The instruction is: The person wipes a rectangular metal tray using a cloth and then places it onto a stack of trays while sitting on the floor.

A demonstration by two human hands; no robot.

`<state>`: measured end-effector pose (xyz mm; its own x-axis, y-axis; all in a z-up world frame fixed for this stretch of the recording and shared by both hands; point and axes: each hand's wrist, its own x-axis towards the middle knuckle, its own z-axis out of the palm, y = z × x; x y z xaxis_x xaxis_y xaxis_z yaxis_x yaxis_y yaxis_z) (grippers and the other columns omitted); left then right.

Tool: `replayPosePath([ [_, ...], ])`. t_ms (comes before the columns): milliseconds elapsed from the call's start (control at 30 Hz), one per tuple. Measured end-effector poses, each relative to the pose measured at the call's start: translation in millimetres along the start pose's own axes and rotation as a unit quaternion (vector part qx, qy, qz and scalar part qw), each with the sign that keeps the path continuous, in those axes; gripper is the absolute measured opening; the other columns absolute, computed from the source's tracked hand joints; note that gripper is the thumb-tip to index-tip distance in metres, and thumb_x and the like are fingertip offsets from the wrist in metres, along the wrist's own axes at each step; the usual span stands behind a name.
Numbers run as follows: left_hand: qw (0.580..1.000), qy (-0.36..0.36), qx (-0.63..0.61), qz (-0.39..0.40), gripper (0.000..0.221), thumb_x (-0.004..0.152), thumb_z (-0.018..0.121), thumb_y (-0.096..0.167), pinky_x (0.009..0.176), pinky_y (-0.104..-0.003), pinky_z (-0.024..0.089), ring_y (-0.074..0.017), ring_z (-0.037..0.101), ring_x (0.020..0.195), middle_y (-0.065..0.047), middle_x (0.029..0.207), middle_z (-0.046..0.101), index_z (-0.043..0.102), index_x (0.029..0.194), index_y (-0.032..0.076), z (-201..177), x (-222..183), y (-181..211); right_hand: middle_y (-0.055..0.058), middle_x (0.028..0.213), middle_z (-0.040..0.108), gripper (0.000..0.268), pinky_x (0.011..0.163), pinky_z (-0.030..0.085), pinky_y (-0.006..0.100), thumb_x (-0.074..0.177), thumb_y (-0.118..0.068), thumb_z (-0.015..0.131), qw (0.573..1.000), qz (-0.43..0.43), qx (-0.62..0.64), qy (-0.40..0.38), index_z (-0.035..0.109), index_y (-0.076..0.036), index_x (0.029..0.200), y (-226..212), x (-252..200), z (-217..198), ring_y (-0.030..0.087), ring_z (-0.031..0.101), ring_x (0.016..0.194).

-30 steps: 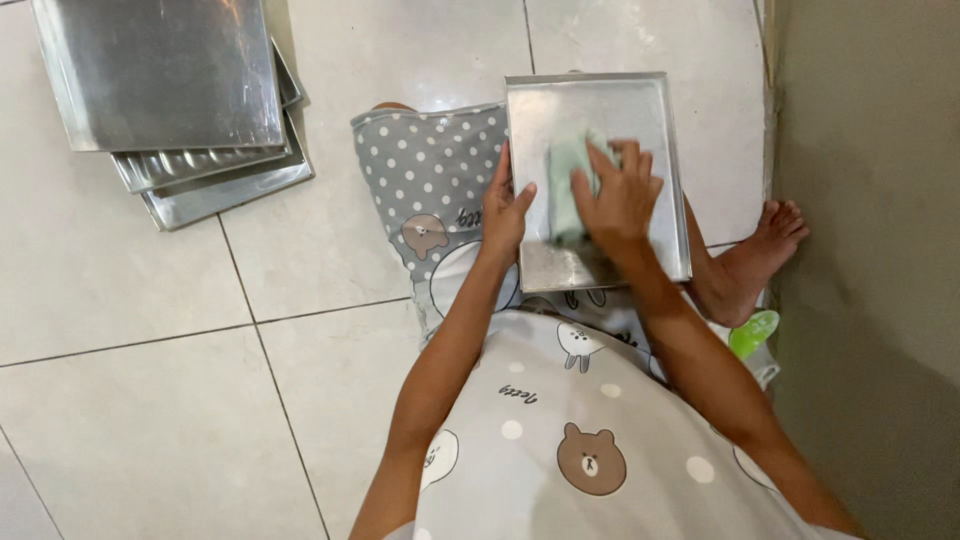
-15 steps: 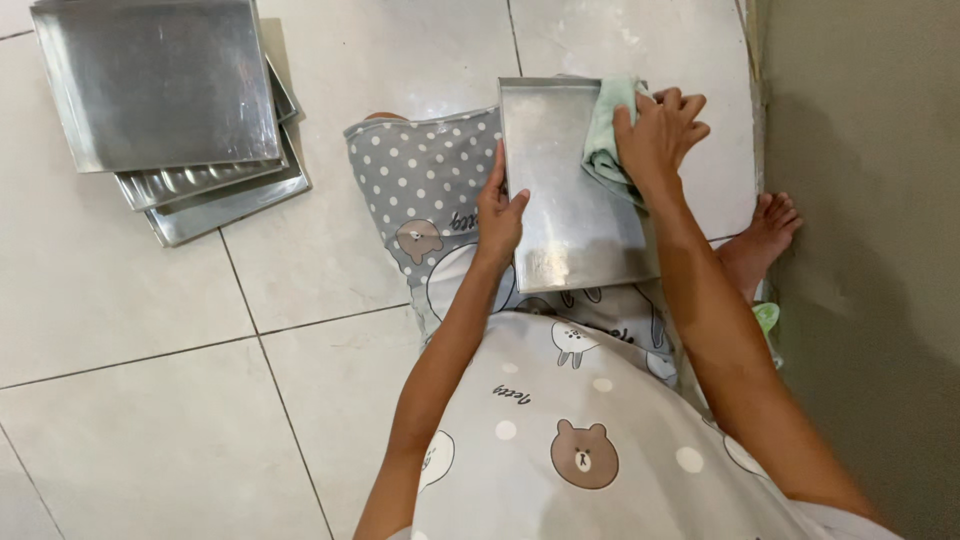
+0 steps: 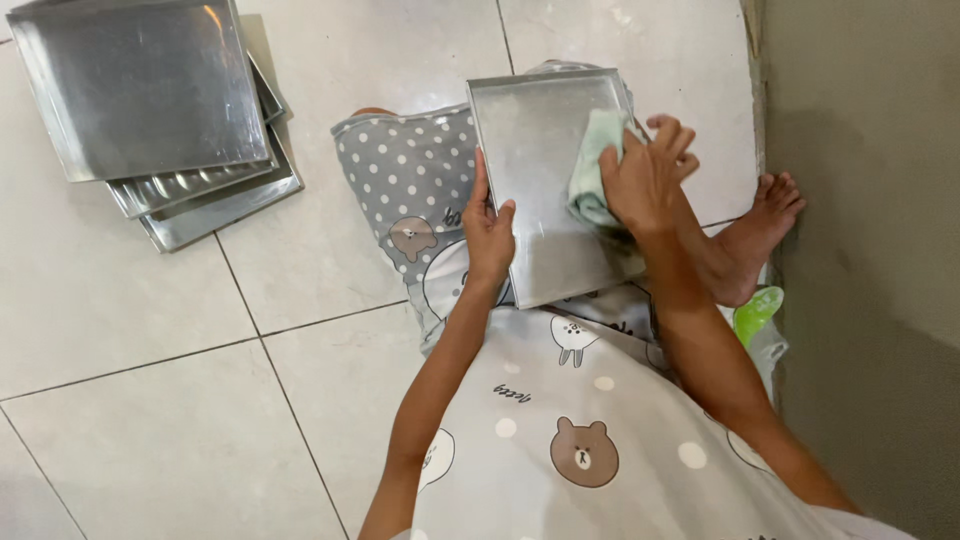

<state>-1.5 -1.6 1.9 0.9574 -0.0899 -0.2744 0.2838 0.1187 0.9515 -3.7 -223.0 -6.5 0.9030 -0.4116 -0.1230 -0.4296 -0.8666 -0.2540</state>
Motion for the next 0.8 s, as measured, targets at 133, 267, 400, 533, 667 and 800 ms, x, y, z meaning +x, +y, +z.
replayPosePath([
  [133,1.000,-0.012,-0.020,0.004,0.083,0.089,0.048,-0.015,0.126,-0.028,0.024,-0.0214,0.031,0.157,-0.015,0.168,0.033,0.027,0.164,0.014,-2.4,3.2,-0.4,0.015,0.128,0.041,0.030,0.087,0.034,0.058,0.095,-0.030,0.056,1.000,0.003,-0.015,0.015,0.074,-0.008,0.086,-10.2,74.1,36.5,0.037,0.032,0.119],
  [267,0.999,-0.030,-0.022,0.023,0.083,0.089,0.048,-0.017,0.130,-0.035,0.019,-0.0254,0.025,0.160,-0.016,0.170,0.029,0.027,0.163,0.013,-9.3,13.8,-13.3,0.009,0.133,0.034,0.031,0.099,0.027,0.060,0.090,-0.037,0.057,0.998,0.040,0.043,-0.027,0.077,-0.013,0.094,-16.0,79.1,33.6,0.036,0.027,0.125],
  [400,0.999,-0.040,-0.032,0.002,0.085,0.088,0.047,-0.019,0.127,-0.033,0.021,-0.0236,0.028,0.158,-0.016,0.169,0.031,0.026,0.164,0.014,-10.2,17.1,-16.4,0.019,0.149,0.029,0.059,0.112,0.018,0.074,0.089,-0.048,0.067,0.993,0.016,0.071,-0.091,0.063,-0.023,0.142,-63.7,23.1,2.1,0.041,0.023,0.139],
  [533,0.997,-0.034,0.049,0.059,0.084,0.086,0.047,-0.012,0.124,-0.030,0.028,-0.0254,0.031,0.158,-0.017,0.168,0.034,0.028,0.164,0.013,-9.7,15.0,-18.2,0.013,0.138,0.042,0.057,0.097,0.031,0.058,0.096,-0.061,0.058,0.993,-0.085,0.053,-0.061,0.064,-0.029,0.143,-92.5,19.9,-4.4,0.035,0.034,0.125],
  [667,0.999,-0.016,-0.013,0.025,0.083,0.085,0.048,-0.017,0.130,-0.034,0.019,-0.0242,0.026,0.159,-0.014,0.169,0.031,0.030,0.162,0.008,-8.6,11.8,-24.2,0.021,0.133,0.046,0.056,0.094,0.037,0.061,0.105,-0.049,0.051,0.994,0.005,0.014,-0.104,0.056,-0.019,0.151,-62.2,54.3,-0.6,0.040,0.036,0.122],
  [800,0.999,-0.032,-0.001,0.023,0.085,0.087,0.049,-0.020,0.130,-0.033,0.018,-0.0226,0.023,0.160,-0.010,0.171,0.028,0.028,0.164,0.011,-11.0,18.4,-19.1,0.021,0.126,0.046,0.050,0.089,0.035,0.061,0.105,-0.044,0.042,0.992,0.046,-0.020,-0.114,0.062,-0.009,0.135,-26.8,76.5,11.0,0.042,0.037,0.117],
])
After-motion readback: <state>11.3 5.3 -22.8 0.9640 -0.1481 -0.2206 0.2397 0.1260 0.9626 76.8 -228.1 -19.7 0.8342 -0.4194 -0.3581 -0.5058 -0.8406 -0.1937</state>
